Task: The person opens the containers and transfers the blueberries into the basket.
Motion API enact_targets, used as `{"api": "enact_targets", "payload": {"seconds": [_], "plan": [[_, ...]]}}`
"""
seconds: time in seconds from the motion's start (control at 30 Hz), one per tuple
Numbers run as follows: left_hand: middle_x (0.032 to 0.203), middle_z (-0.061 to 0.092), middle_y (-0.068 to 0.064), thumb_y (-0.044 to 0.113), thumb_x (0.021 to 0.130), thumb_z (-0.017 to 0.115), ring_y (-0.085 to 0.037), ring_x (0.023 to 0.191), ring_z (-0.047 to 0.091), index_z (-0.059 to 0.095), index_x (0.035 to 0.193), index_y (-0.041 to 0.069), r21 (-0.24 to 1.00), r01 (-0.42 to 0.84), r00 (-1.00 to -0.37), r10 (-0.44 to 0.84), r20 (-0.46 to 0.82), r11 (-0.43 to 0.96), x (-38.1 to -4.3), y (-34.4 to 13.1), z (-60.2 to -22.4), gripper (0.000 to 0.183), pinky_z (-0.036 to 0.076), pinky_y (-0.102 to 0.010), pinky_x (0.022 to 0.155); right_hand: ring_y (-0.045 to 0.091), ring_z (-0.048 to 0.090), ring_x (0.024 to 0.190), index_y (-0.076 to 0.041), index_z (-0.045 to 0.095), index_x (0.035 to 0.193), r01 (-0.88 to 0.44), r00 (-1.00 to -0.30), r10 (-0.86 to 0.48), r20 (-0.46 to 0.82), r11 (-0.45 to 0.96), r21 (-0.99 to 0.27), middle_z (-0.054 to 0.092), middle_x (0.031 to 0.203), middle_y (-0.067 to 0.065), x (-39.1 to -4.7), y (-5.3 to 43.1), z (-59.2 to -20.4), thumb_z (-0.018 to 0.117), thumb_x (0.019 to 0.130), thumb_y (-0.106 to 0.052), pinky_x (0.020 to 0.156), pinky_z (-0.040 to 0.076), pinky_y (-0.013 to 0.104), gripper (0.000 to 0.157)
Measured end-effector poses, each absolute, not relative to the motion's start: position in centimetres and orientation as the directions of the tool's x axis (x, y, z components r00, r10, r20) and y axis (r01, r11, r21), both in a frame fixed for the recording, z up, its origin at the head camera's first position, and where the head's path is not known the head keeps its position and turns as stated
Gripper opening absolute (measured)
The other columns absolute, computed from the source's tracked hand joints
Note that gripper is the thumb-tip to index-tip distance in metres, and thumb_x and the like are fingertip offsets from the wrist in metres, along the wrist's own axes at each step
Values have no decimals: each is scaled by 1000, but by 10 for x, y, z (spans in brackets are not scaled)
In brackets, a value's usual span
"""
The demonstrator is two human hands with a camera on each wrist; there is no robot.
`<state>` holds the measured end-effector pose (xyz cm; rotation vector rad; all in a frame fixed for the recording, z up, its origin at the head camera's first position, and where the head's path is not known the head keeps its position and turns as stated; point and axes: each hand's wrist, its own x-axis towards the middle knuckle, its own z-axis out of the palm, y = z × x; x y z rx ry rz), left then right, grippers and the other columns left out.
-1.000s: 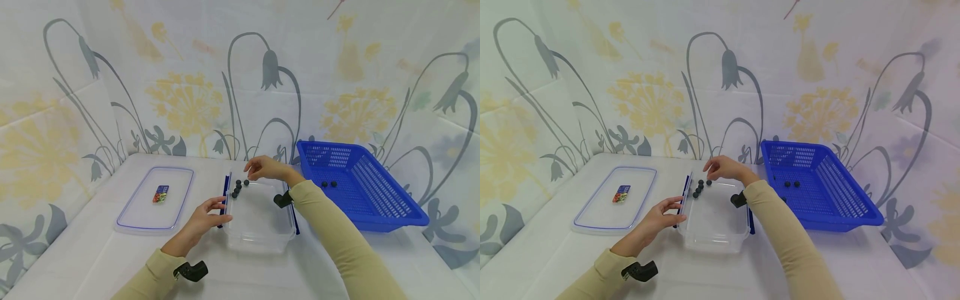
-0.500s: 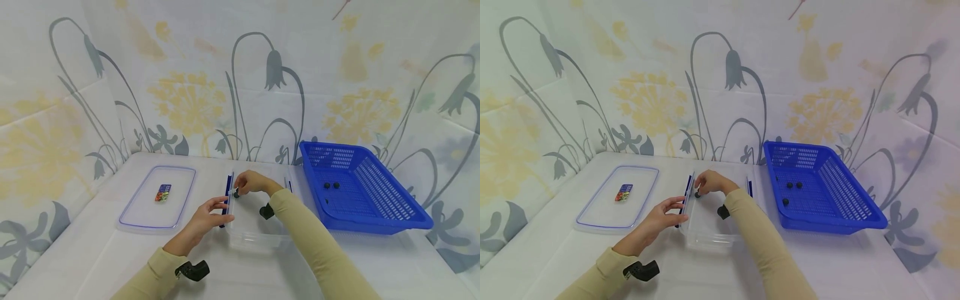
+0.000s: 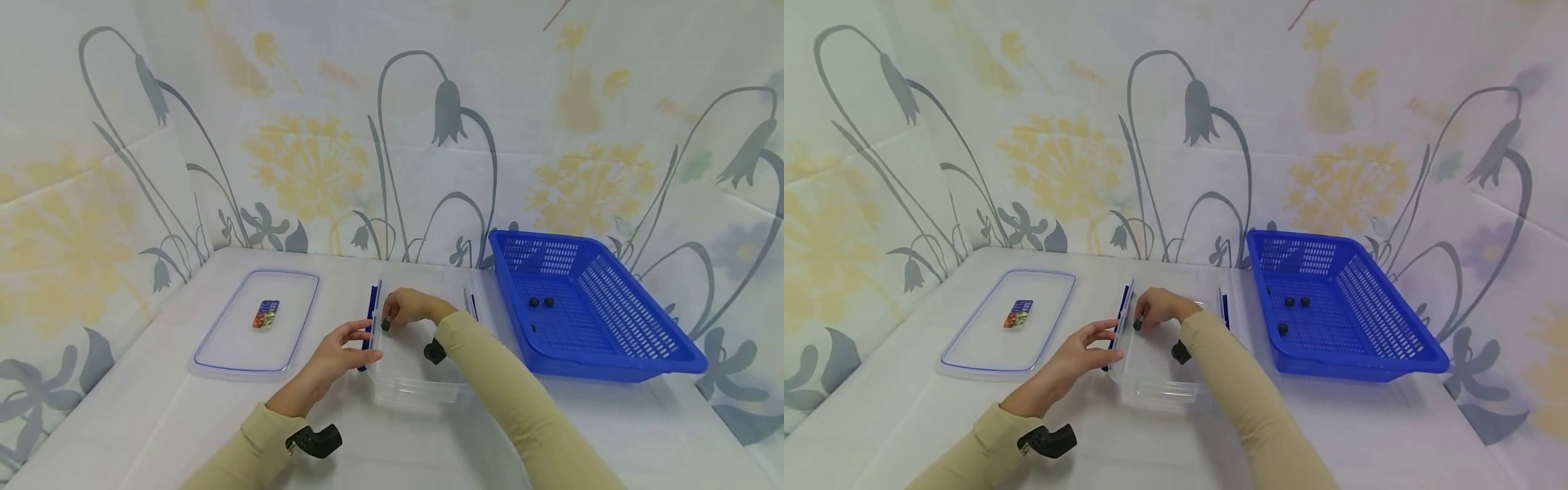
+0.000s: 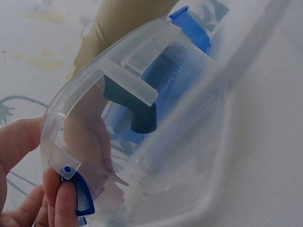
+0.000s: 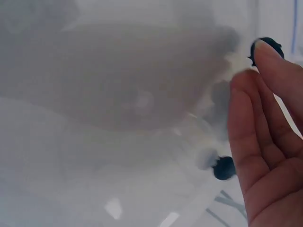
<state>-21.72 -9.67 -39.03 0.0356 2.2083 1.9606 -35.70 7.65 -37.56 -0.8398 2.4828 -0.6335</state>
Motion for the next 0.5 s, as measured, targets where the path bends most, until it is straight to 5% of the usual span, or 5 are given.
{"api": "enact_targets", "payload": {"seconds": [0.5], "plan": [[119, 53, -8, 14, 78, 76, -20, 86, 55, 50, 132, 11, 979, -140, -980, 121, -158, 147, -216, -95, -389, 60, 44, -34, 76, 16, 62, 73, -1, 65, 98, -437, -746, -643, -174, 670, -600, 65, 82, 5, -362, 100, -315, 70, 79, -1, 74, 52, 34, 19]]}}
